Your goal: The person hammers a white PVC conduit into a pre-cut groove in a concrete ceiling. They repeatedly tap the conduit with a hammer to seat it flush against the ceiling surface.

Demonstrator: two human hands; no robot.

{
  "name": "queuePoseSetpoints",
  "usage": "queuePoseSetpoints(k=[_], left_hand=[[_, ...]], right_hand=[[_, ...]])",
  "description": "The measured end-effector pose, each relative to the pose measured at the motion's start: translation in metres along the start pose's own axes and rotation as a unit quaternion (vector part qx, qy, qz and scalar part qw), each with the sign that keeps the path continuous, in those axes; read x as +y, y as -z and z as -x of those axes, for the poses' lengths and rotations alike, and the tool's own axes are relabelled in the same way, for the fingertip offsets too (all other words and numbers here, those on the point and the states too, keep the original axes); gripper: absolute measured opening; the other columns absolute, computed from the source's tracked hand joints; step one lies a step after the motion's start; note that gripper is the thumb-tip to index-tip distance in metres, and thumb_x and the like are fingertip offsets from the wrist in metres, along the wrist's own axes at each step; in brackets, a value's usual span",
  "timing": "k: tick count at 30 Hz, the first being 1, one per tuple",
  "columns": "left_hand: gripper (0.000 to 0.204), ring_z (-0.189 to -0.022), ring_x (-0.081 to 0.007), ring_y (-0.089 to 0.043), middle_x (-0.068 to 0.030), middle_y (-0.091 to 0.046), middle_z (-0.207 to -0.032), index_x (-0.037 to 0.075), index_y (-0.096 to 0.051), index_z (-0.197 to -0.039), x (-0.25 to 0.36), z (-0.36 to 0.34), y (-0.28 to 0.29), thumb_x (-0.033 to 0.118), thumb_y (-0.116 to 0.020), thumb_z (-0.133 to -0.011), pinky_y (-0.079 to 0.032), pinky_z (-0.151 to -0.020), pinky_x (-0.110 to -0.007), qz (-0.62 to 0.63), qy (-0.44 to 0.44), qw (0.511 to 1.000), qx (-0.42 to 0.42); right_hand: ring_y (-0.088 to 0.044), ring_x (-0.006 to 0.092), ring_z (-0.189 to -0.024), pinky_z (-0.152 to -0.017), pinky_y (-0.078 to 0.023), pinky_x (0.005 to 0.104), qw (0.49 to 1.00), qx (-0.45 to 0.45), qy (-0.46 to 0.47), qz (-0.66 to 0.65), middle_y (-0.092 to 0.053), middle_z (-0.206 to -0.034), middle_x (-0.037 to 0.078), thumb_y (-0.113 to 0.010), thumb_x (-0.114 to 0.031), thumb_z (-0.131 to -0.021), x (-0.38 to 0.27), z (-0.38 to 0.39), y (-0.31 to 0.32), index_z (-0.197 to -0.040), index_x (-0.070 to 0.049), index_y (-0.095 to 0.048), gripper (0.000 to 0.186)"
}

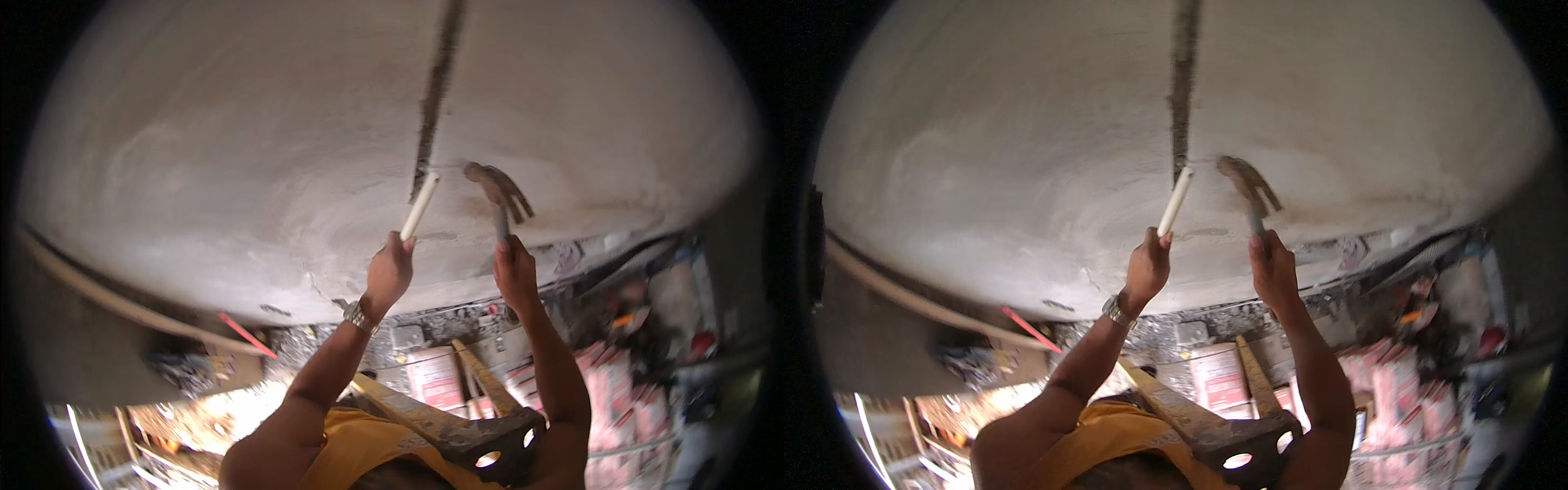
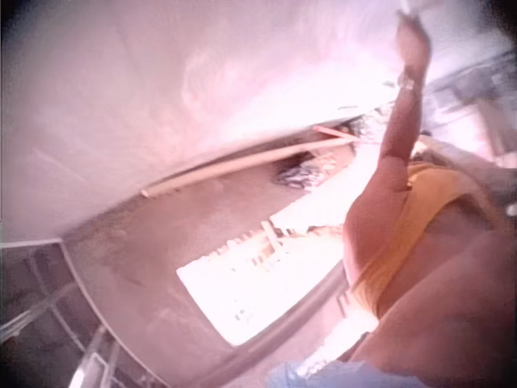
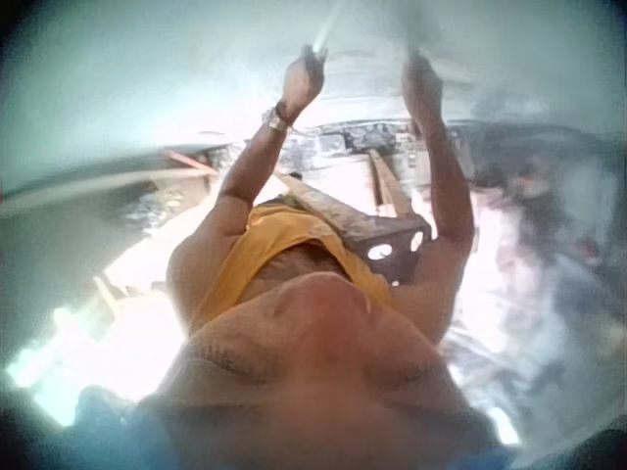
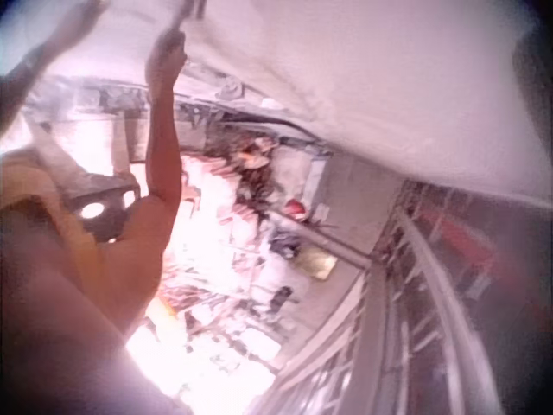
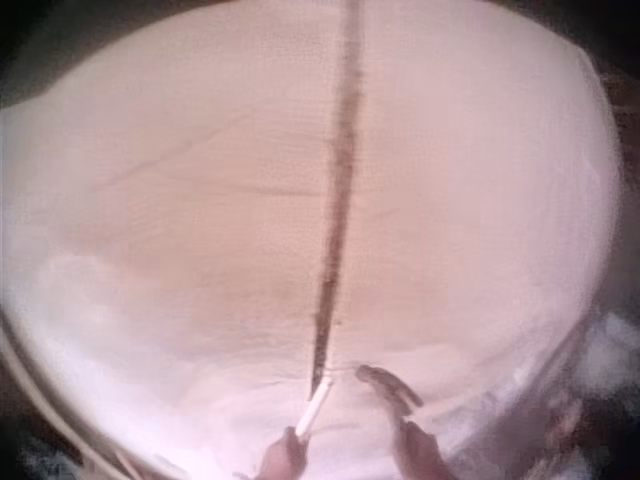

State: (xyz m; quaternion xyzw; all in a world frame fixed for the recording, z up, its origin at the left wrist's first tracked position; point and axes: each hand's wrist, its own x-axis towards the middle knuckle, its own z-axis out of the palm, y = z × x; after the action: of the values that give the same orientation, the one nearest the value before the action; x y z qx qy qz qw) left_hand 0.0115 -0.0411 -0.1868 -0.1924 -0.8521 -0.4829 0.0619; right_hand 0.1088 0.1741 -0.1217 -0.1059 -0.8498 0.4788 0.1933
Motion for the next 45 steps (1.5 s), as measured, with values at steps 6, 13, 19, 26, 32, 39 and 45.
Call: queuePoseSetpoints(k=[6, 13, 19, 26, 32, 39, 45], left_hand=[[0.032, -0.058, -0.0481, -0.055, -0.0238, -0.057, -0.06, 0.004, -0.039, -0.094, 0.008, -0.012, -0.017, 0.034, -0.045, -0.101, -0.041, -0.05, -0.055, 0.105, 0.028, 0.994, -0.01], [0.036, -0.06, -0.0504, -0.055, -0.0281, -0.054, -0.061, 0.0, -0.038, -0.092, 0.022, -0.012, -0.014, 0.034, -0.043, -0.102, -0.041, -0.051, -0.054, 0.193, 0.041, 0.98, 0.004], [0.037, -0.056, -0.0493, -0.054, -0.0261, -0.054, -0.057, -0.001, -0.038, -0.088, 0.036, -0.011, -0.011, 0.033, -0.042, -0.102, -0.041, -0.047, -0.054, 0.223, 0.025, 0.974, 0.009], [0.038, -0.059, -0.0503, -0.056, -0.0277, -0.055, -0.06, -0.002, -0.04, -0.089, 0.024, -0.016, -0.017, 0.034, -0.043, -0.102, -0.042, -0.049, -0.055, 0.227, 0.046, 0.973, 0.016], [0.036, -0.062, -0.0525, -0.053, -0.0289, -0.052, -0.061, 0.0, -0.038, -0.089, 0.029, -0.014, -0.027, 0.033, -0.046, -0.101, -0.04, -0.05, -0.054, 0.227, 0.028, 0.973, 0.025], [0.036, -0.06, -0.052, -0.055, -0.0282, -0.055, -0.059, 0.0, -0.041, -0.087, 0.014, -0.02, -0.018, 0.033, -0.046, -0.101, -0.04, -0.048, -0.055, 0.222, 0.03, 0.974, 0.017], [0.037, -0.06, -0.0526, -0.054, -0.0294, -0.055, -0.06, -0.001, -0.041, -0.088, 0.022, -0.015, -0.029, 0.033, -0.045, -0.101, -0.04, -0.048, -0.054, 0.227, 0.004, 0.974, 0.025]], right_hand=[[-0.041, 0.0078, -0.044, -0.042, -0.036, 0.0245, 0.997, -0.052, 0.016, 0.048, -0.043, -0.062, 0.0, -0.041, -0.038, -0.103, -0.064, 0.008, 0.009, -0.084, -0.006, -0.046, 0.038], [-0.045, 0.011, -0.05, -0.046, -0.037, 0.0258, 0.992, -0.017, 0.123, -0.037, -0.048, -0.062, 0.003, -0.047, -0.041, -0.099, -0.132, 0.017, -0.017, -0.089, -0.004, -0.049, 0.039], [-0.044, 0.0111, -0.055, -0.048, -0.039, 0.0288, 0.966, 0.046, 0.163, -0.196, -0.046, -0.064, 0.003, -0.054, -0.05, -0.094, -0.084, -0.011, -0.021, -0.086, -0.005, -0.05, 0.046], [-0.042, 0.0101, -0.049, -0.046, -0.037, 0.027, 0.987, 0.023, 0.028, 0.155, -0.043, -0.059, 0.0, -0.054, -0.035, -0.097, -0.077, -0.011, -0.029, -0.081, -0.006, -0.053, 0.033], [-0.045, 0.0115, -0.051, -0.046, -0.038, 0.0279, 0.988, 0.037, 0.078, -0.126, -0.044, -0.059, -0.001, -0.055, -0.033, -0.096, -0.058, -0.021, -0.019, -0.075, -0.007, -0.051, 0.034], [-0.049, 0.0097, -0.056, -0.048, -0.04, 0.0262, 0.982, 0.026, 0.088, 0.164, -0.052, -0.063, -0.002, -0.054, -0.034, -0.097, -0.09, -0.024, -0.033, -0.085, -0.001, -0.059, 0.035], [-0.052, 0.0133, -0.055, -0.052, -0.041, 0.0305, 0.991, 0.033, 0.121, 0.043, -0.052, -0.061, 0.005, -0.056, -0.023, -0.094, -0.034, -0.029, -0.016, -0.084, -0.002, -0.055, 0.023]])
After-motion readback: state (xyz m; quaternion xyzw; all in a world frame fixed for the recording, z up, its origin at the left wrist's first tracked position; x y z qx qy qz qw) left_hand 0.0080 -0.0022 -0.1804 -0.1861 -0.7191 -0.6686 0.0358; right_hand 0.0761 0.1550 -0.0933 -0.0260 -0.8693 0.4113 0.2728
